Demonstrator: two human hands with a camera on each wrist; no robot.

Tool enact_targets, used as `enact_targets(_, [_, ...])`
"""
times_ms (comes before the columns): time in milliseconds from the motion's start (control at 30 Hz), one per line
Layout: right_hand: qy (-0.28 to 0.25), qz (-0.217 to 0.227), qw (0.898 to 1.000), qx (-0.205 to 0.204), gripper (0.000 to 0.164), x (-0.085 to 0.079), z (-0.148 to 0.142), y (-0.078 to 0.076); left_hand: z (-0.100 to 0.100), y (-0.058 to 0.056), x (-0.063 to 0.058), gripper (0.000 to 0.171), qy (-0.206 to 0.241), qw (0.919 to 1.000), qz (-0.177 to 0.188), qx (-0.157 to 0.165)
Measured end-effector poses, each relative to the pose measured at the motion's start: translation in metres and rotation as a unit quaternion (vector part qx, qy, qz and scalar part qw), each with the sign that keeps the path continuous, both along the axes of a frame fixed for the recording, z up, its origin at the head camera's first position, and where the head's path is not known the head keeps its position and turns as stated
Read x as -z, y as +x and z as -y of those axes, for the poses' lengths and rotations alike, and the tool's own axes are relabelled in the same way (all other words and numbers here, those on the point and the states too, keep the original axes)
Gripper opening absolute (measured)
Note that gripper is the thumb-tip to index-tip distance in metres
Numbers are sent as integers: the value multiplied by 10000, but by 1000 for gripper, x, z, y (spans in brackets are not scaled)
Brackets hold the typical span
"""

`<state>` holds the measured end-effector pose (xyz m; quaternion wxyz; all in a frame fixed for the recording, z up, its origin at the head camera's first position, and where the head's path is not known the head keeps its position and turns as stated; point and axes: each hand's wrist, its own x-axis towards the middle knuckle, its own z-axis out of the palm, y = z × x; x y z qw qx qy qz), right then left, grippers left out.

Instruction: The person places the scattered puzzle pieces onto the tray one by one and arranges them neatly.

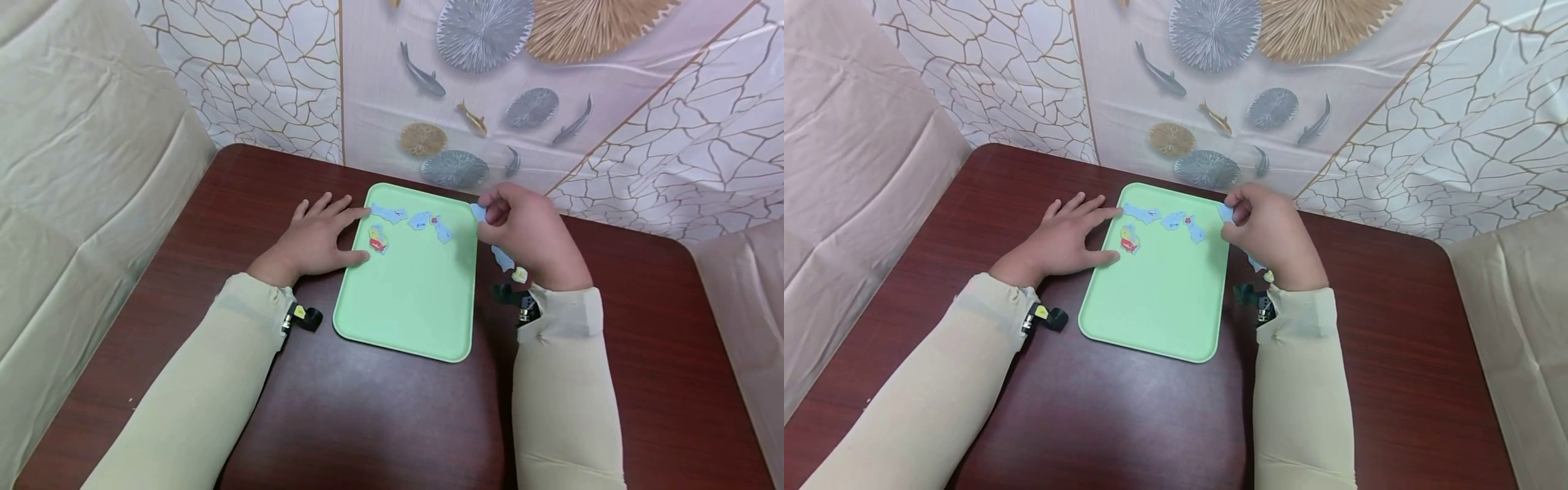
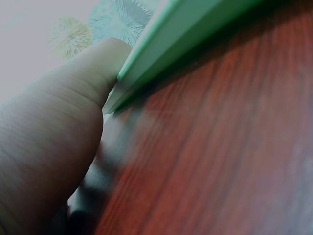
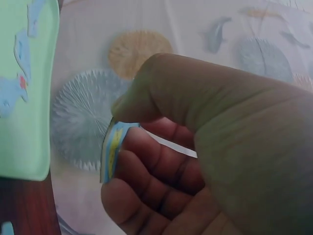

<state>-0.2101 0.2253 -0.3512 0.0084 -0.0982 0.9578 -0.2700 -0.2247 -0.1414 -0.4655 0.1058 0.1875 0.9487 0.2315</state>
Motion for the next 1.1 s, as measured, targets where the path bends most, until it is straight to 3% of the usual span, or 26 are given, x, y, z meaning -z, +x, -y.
enact_targets(467, [-274,-224,9978,-569,30,21,40,-6,0,0,-1,89,25,10000,-6,0])
enact_targets(733, [-158,-212,9977,-629,32,32,60,-7,1,0,0,88,44,10000,-16,16])
enact_targets(1100, [145,185,9968,-767,32,49,73,-13,1,0,1,88,37,10000,-27,6])
